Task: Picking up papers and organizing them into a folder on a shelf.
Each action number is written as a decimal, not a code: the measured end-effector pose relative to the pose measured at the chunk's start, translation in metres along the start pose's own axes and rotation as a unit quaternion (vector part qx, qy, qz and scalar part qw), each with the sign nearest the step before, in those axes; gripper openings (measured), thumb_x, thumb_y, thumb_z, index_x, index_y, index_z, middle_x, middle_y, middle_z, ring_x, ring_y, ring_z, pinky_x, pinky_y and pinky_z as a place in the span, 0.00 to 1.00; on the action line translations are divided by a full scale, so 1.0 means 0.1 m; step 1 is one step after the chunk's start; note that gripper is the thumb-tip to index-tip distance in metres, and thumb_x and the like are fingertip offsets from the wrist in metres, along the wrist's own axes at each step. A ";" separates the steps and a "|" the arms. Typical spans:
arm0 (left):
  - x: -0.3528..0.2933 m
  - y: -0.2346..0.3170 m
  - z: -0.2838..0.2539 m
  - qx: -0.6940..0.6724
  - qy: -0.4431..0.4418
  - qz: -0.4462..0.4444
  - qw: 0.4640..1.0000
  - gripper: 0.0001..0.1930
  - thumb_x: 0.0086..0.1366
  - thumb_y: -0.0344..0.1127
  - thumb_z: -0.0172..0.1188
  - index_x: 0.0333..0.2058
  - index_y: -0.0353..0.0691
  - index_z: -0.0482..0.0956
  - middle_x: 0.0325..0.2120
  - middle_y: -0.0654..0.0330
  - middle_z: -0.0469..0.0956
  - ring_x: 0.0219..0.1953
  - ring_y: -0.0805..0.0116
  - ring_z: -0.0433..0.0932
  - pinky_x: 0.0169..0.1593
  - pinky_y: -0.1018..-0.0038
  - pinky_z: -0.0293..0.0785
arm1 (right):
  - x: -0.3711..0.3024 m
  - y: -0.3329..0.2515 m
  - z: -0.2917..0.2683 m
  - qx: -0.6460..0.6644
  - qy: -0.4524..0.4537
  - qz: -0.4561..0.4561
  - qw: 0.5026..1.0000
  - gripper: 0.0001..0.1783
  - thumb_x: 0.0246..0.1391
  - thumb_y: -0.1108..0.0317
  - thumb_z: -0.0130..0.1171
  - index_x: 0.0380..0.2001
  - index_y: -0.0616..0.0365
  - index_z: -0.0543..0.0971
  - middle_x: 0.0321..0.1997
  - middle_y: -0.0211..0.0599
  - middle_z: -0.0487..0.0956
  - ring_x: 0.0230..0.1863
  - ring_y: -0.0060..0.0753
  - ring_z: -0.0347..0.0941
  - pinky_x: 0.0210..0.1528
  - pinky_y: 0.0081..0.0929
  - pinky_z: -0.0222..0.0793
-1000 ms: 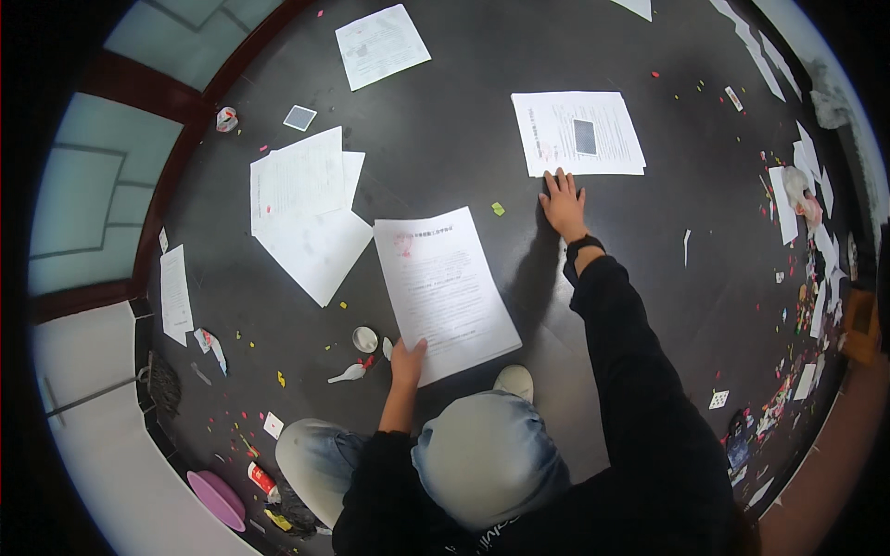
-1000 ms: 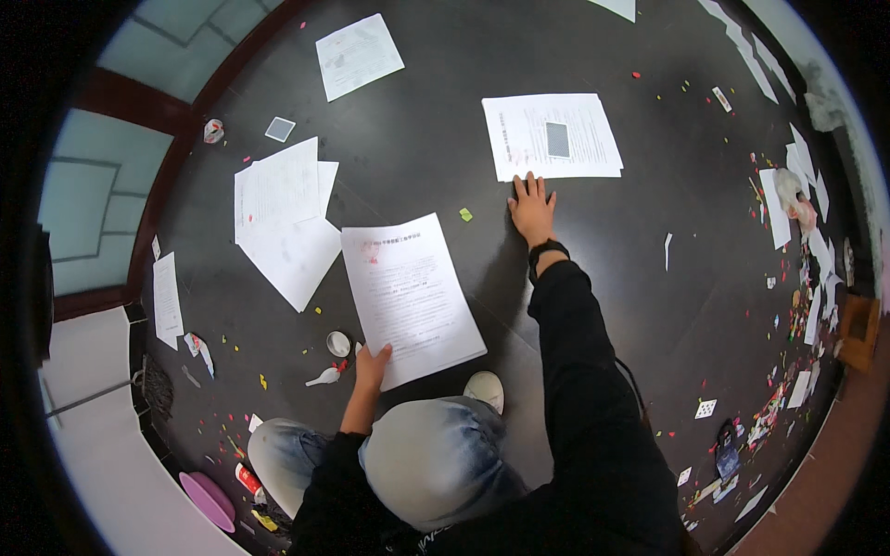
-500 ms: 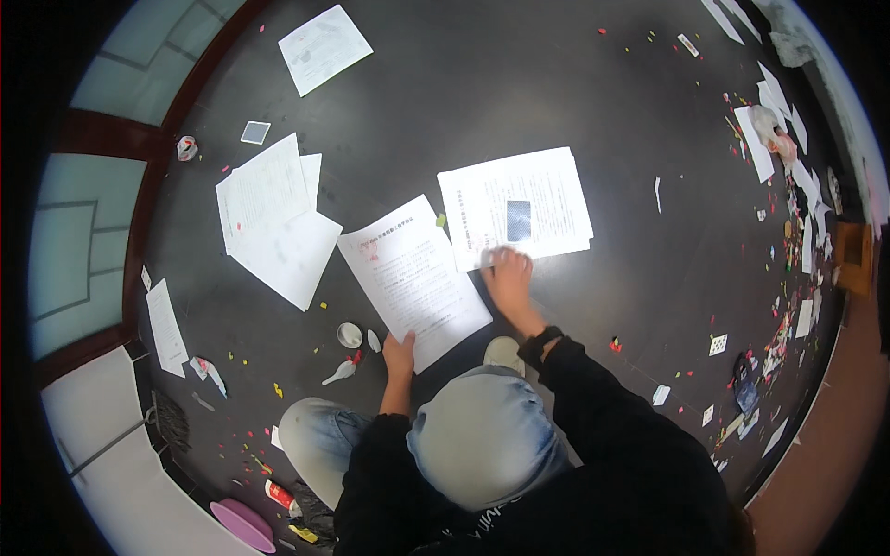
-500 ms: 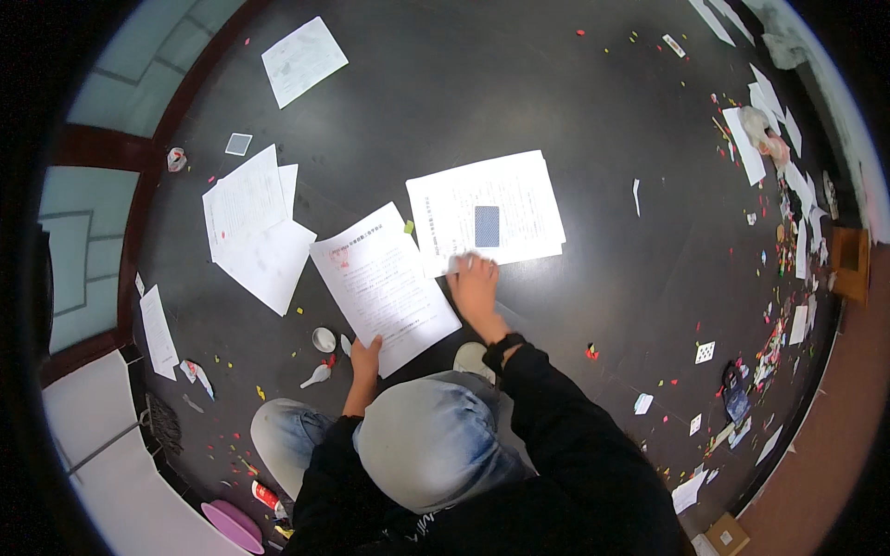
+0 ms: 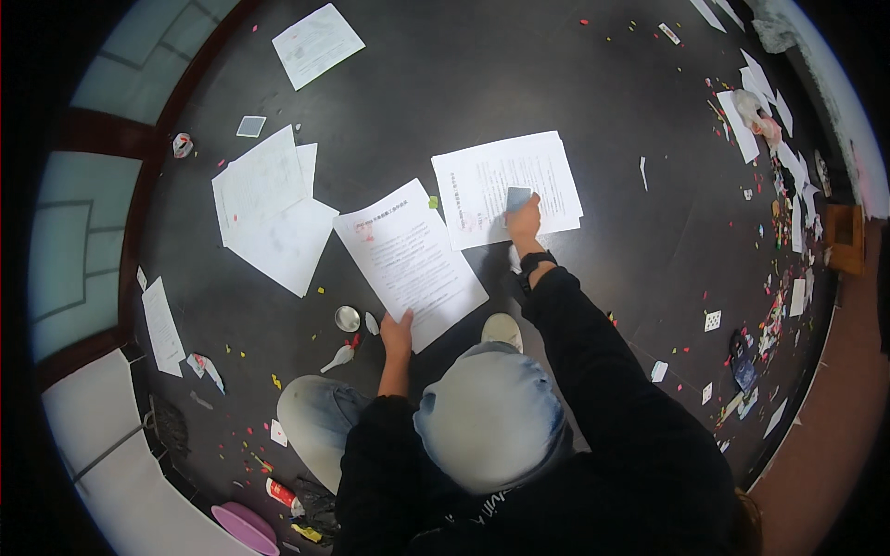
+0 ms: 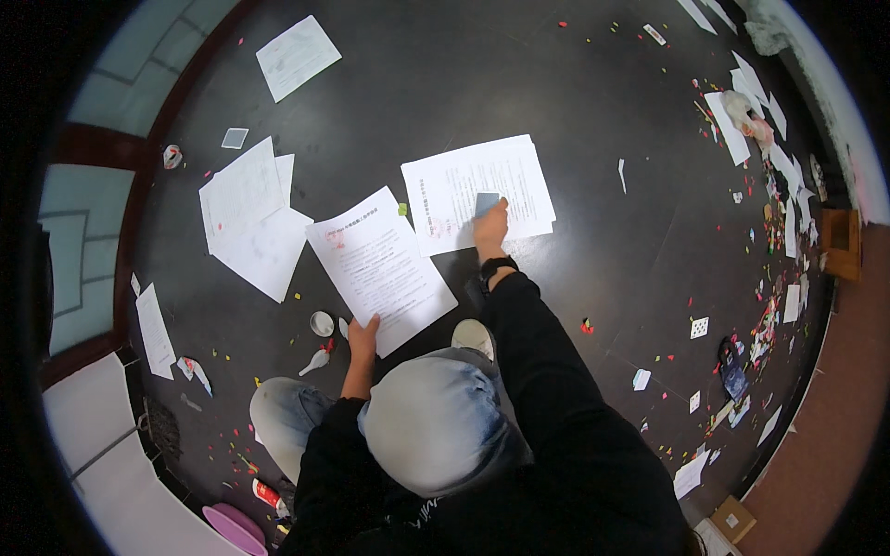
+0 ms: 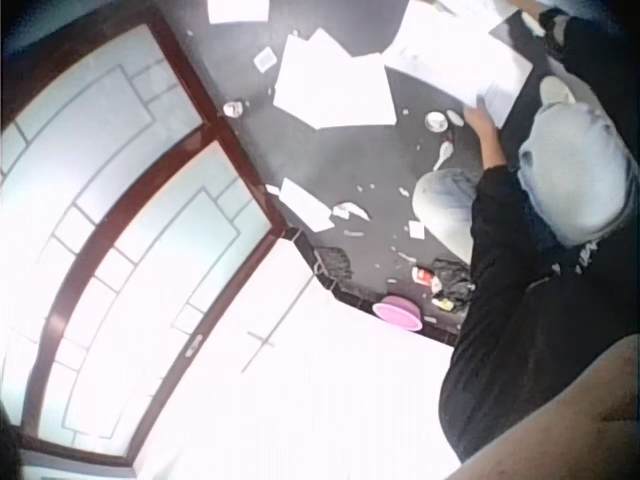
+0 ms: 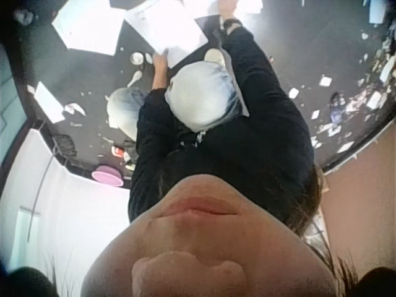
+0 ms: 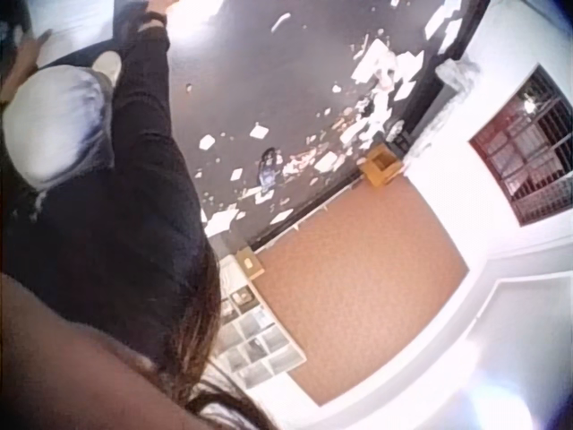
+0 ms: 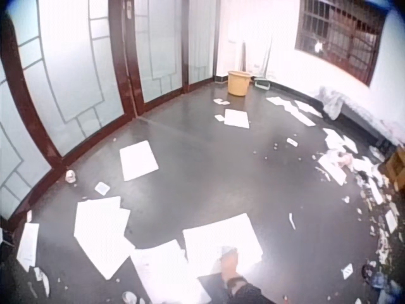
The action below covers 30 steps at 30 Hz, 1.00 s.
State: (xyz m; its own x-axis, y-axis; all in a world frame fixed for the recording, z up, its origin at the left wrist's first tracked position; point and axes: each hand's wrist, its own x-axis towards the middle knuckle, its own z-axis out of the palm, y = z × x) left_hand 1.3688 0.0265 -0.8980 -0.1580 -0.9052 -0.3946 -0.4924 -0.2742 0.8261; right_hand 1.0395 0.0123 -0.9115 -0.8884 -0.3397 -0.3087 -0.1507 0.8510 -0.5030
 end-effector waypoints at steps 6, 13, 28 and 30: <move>-0.05 0.22 0.05 -0.023 -0.014 -0.009 1.000 0.14 0.51 0.31 0.55 0.36 0.28 0.71 0.31 0.49 0.75 0.34 0.59 0.75 0.39 0.72 0.67 | 0.41 1.17 -0.73 0.057 0.246 -0.050 0.966 0.35 0.36 0.70 0.56 0.52 0.51 0.57 0.45 0.54 0.66 0.47 0.47 0.64 0.47 0.37 0.61; -0.07 0.04 0.02 -0.033 -0.002 -0.038 0.999 0.16 0.50 0.32 0.56 0.37 0.28 0.71 0.32 0.49 0.75 0.34 0.60 0.75 0.40 0.72 0.67 | 0.48 1.25 -1.16 -0.178 0.195 -0.151 0.953 0.30 0.33 0.63 0.64 0.43 0.55 0.66 0.42 0.46 0.67 0.44 0.46 0.63 0.47 0.36 0.60; -0.08 0.03 0.09 -0.106 -0.009 -0.057 0.993 0.16 0.54 0.28 0.49 0.42 0.28 0.66 0.37 0.49 0.73 0.40 0.60 0.72 0.44 0.73 0.64 | 0.70 0.77 -0.82 0.299 -0.208 0.141 0.921 0.18 0.36 0.68 0.61 0.35 0.56 0.71 0.32 0.35 0.74 0.32 0.35 0.71 0.30 0.36 0.67; -0.10 0.12 0.03 -0.097 0.021 -0.063 0.993 0.18 0.54 0.27 0.48 0.44 0.28 0.63 0.39 0.49 0.72 0.42 0.60 0.71 0.45 0.73 0.63 | 0.38 0.63 -0.92 0.371 -0.216 0.153 0.890 0.15 0.39 0.69 0.60 0.34 0.53 0.71 0.31 0.32 0.74 0.31 0.29 0.70 0.32 0.30 0.67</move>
State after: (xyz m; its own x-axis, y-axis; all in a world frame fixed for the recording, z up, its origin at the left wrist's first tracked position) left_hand 1.3622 0.0327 -0.8854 -0.0689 -0.8713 -0.4858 -0.3307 -0.4395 0.8351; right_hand 0.9563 0.0902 -0.8807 -0.5651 -0.3955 -0.7241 0.5406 0.4855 -0.6870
